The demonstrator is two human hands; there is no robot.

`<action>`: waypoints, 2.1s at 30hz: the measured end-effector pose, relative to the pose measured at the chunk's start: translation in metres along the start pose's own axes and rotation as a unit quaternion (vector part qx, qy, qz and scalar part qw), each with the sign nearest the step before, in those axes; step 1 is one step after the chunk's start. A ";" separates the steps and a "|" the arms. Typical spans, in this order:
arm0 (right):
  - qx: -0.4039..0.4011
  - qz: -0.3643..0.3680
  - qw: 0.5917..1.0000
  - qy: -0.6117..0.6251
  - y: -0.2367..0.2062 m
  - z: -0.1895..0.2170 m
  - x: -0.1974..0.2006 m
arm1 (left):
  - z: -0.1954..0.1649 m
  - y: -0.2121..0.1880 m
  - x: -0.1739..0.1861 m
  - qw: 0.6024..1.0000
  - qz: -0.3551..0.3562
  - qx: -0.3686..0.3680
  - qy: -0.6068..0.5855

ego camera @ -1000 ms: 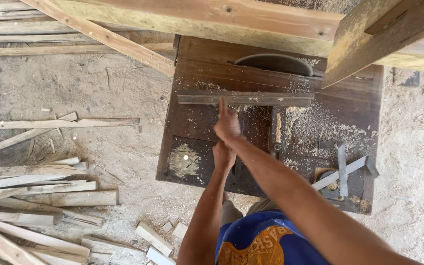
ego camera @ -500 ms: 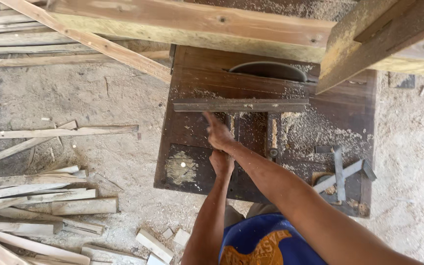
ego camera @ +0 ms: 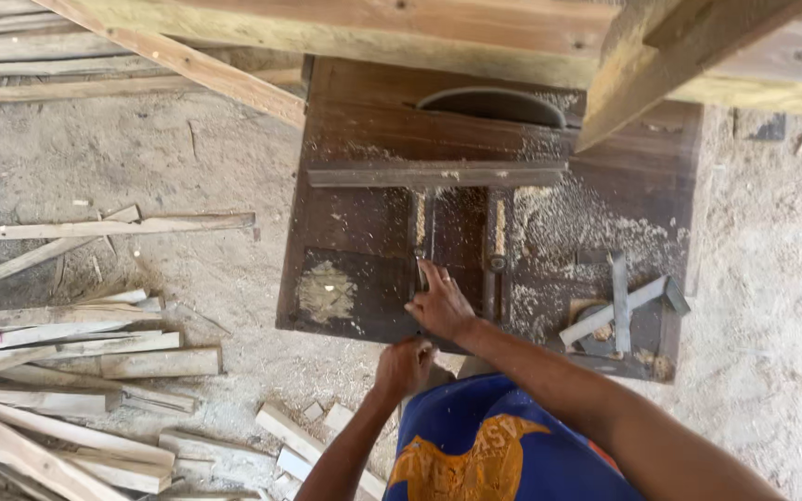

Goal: The person carries a long wooden plank across a sawdust-covered workshop floor, then works at a wooden bench turning a small wrench to adjust a hand plane. They then carry the plank back, stand it upright, and align it against a wooden support while holding a thinner stick alongside it.

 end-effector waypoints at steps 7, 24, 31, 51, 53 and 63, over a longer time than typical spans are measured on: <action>-0.228 0.151 0.961 0.026 -0.002 -0.109 0.012 | -0.007 0.066 0.033 0.988 -0.090 0.124 0.017; -0.162 -0.040 0.985 -0.037 -0.032 -0.224 0.067 | -0.027 0.169 0.042 0.934 -0.213 0.135 0.254; -0.317 0.005 0.942 0.110 -0.112 -0.233 -0.028 | -0.040 0.169 0.042 0.876 -0.147 0.003 0.460; -0.470 -0.099 0.750 0.455 -0.119 -0.147 -0.042 | 0.002 0.178 0.033 0.923 -0.102 0.303 0.216; -0.468 -0.120 0.719 0.501 -0.112 -0.144 -0.043 | -0.009 0.178 0.039 0.915 -0.122 0.247 0.293; -0.444 -0.013 0.851 0.279 -0.113 -0.196 -0.027 | -0.017 0.178 0.033 0.907 -0.101 0.106 0.396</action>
Point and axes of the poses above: each hand's wrist, its own y-axis towards the middle knuckle, its own x-axis out of the back of the hand, z = x × y, the point moved 7 cm from there along y, towards the middle knuckle, and after that the axes turned 4 degrees about -z, right-handed, at the moved point
